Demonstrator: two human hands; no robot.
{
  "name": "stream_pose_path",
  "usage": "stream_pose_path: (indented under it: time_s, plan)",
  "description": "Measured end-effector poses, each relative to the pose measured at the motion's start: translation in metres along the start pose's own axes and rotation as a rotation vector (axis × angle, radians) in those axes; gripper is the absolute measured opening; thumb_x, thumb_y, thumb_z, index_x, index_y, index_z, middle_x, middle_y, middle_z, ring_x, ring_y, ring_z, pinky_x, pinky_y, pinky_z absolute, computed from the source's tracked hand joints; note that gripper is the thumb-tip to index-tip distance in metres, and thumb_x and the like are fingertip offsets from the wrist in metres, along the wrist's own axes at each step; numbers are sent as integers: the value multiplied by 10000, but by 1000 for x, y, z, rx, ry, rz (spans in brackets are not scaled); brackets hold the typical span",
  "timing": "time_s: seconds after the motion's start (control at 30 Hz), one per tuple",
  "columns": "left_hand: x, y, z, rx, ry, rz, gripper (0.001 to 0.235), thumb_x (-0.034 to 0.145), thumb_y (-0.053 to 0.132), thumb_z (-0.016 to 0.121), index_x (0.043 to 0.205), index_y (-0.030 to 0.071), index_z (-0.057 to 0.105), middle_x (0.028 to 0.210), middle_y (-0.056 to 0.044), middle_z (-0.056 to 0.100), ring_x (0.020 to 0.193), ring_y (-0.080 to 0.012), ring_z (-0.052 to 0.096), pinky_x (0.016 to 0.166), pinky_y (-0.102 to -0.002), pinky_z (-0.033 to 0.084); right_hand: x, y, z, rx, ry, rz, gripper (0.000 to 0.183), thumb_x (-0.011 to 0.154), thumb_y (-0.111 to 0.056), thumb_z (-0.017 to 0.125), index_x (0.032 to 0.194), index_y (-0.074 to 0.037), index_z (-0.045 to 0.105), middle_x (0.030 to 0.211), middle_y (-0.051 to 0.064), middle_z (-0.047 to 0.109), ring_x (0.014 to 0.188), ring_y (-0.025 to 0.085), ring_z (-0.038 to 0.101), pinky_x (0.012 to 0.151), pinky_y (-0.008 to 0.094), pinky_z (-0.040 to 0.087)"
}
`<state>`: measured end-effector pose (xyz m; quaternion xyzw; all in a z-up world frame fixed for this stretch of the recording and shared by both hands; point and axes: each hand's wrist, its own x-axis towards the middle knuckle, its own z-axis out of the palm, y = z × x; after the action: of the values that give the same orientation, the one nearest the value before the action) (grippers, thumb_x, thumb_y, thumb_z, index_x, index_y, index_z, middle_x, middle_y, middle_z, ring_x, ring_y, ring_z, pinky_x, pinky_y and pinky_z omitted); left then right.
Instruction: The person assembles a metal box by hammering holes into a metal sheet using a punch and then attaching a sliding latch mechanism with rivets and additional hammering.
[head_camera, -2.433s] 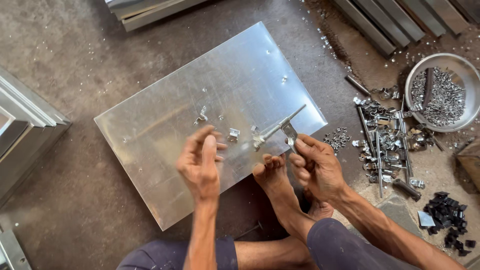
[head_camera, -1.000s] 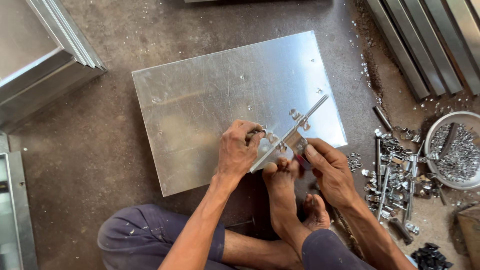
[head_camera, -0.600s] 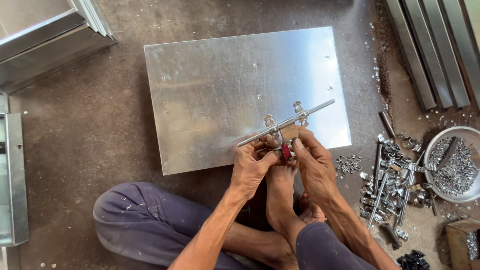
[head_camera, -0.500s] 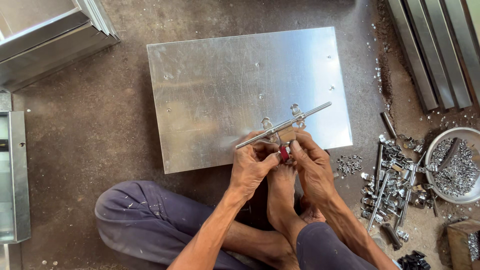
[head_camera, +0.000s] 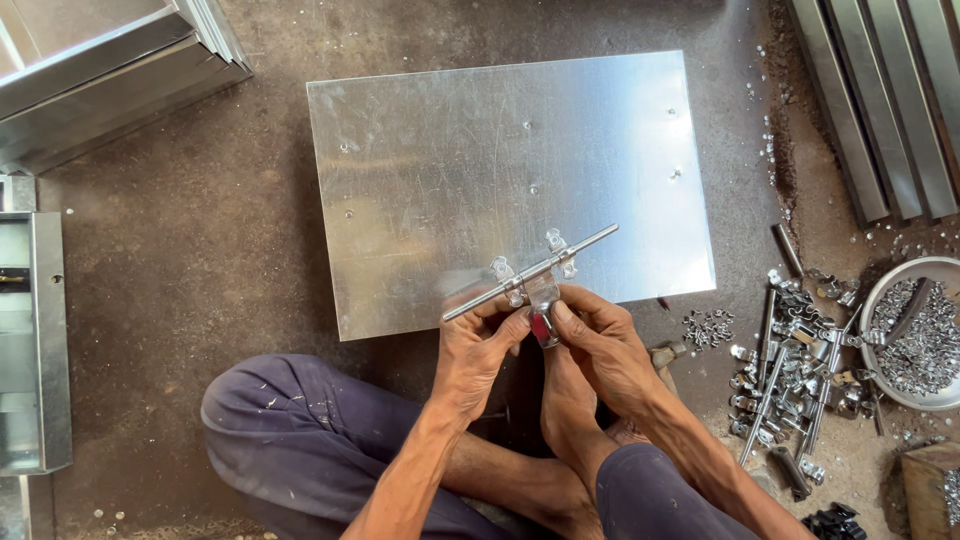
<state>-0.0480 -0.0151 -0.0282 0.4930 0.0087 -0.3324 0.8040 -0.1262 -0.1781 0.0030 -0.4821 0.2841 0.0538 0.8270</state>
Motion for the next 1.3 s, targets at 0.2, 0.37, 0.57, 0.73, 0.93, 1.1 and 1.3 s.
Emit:
stream_pose_path:
  time_s: [0.2, 0.37, 0.57, 0.73, 0.93, 1.1, 1.3]
  plan:
    - [-51, 33, 24, 473, 197, 136, 237, 895, 133, 738, 1128, 89, 753, 882, -8, 770, 707, -53, 677, 633, -216, 553, 36, -45, -21, -746, 12, 138, 441, 964, -260, 584, 1371, -105, 651, 1030, 69, 783, 903, 171, 695, 780, 346, 582]
    - [-29, 34, 3, 1172, 160, 716, 271, 900, 113, 778, 1168, 89, 745, 1022, -47, 698, 993, -208, 622, 886, -356, 533, 77, -66, -38, -1132, -163, 154, 379, 877, -263, 657, 1233, -178, 755, 1042, 55, 819, 913, 215, 770, 853, 391, 626]
    - [21, 13, -25, 1245, 21, 620, 255, 797, 198, 826, 1046, 150, 795, 1020, -8, 652, 991, -211, 550, 909, -374, 401, 68, -65, -24, -1542, -258, -306, 454, 852, -326, 795, 1282, -192, 738, 1317, 130, 624, 1233, 315, 559, 996, 439, 501]
    - [23, 6, -31, 1243, -20, 660, 204, 822, 199, 828, 1019, 156, 798, 1017, 19, 653, 988, -186, 557, 923, -363, 391, 60, -54, -33, -1591, -262, -294, 468, 917, -74, 607, 1363, -213, 644, 1311, 59, 634, 1217, 246, 577, 1070, 344, 497]
    - [23, 13, -29, 1240, -30, 619, 195, 840, 212, 821, 1027, 163, 805, 1004, 33, 664, 957, -168, 541, 918, -365, 383, 56, -53, -32, -1514, -224, -357, 514, 880, 11, 585, 1354, -175, 648, 1298, 76, 632, 1220, 242, 585, 1058, 332, 500]
    - [50, 20, -14, 1062, 92, 327, 212, 870, 174, 731, 1065, 93, 745, 910, -58, 734, 751, -185, 696, 701, -338, 561, 55, -48, -34, -1502, -216, -353, 525, 865, 30, 616, 1345, -179, 655, 1278, 67, 642, 1192, 241, 593, 1038, 334, 472]
    - [103, 27, 0, 1068, 65, 172, 322, 811, 125, 769, 1049, -2, 595, 685, -106, 733, 589, -193, 733, 620, -281, 602, 56, -53, -27, -1485, -215, -366, 549, 838, 32, 650, 1344, -182, 650, 1279, 83, 635, 1203, 251, 590, 1032, 330, 478]
